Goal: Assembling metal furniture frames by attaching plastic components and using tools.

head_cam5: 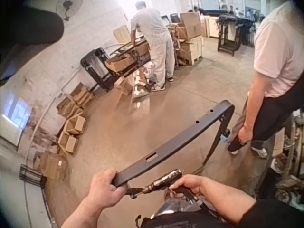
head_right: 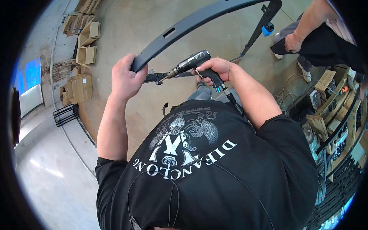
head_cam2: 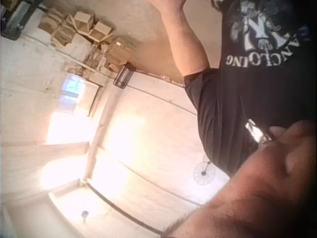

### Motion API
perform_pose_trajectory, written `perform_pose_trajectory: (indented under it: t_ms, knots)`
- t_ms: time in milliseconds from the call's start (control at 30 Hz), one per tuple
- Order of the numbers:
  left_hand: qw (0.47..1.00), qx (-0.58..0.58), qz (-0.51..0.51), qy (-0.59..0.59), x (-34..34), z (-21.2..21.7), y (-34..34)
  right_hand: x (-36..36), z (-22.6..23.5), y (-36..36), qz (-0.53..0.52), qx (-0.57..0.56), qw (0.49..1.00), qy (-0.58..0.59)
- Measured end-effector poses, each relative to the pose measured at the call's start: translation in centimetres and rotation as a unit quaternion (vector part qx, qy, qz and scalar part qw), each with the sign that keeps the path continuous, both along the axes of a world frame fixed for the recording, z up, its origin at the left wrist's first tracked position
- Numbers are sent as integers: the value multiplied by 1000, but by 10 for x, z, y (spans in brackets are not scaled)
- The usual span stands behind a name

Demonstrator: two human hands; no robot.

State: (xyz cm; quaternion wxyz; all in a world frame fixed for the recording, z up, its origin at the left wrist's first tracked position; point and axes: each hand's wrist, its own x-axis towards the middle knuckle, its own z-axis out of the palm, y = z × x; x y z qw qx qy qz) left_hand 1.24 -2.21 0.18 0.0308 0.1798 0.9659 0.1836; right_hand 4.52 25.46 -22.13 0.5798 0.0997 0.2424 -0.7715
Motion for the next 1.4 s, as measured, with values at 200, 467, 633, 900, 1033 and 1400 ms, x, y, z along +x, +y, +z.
perform_pose_trajectory:
  t_ms: [200, 467, 633, 900, 1033, 1400]
  knots:
    - [1000, 3, 14, -15, 3, -4, 1, 9, 26, -2, -14, 57, 996, 67]
    - [1000, 5, 5, -9, 3, 3, 2, 12, 7, -4, -45, 33, 996, 66]
    - [1000, 5, 15, -20, 3, 4, 3, 15, 12, -6, -41, 20, 997, 61]
    - [999, -10, 34, -35, 2, 6, 8, 18, 23, -8, -46, 76, 991, 99]
    - [999, -16, 33, -28, 2, 6, 7, 19, 28, -8, -45, 91, 989, 105]
    - [999, -15, 36, -27, 3, 7, 6, 17, 37, -7, -28, 104, 991, 77]
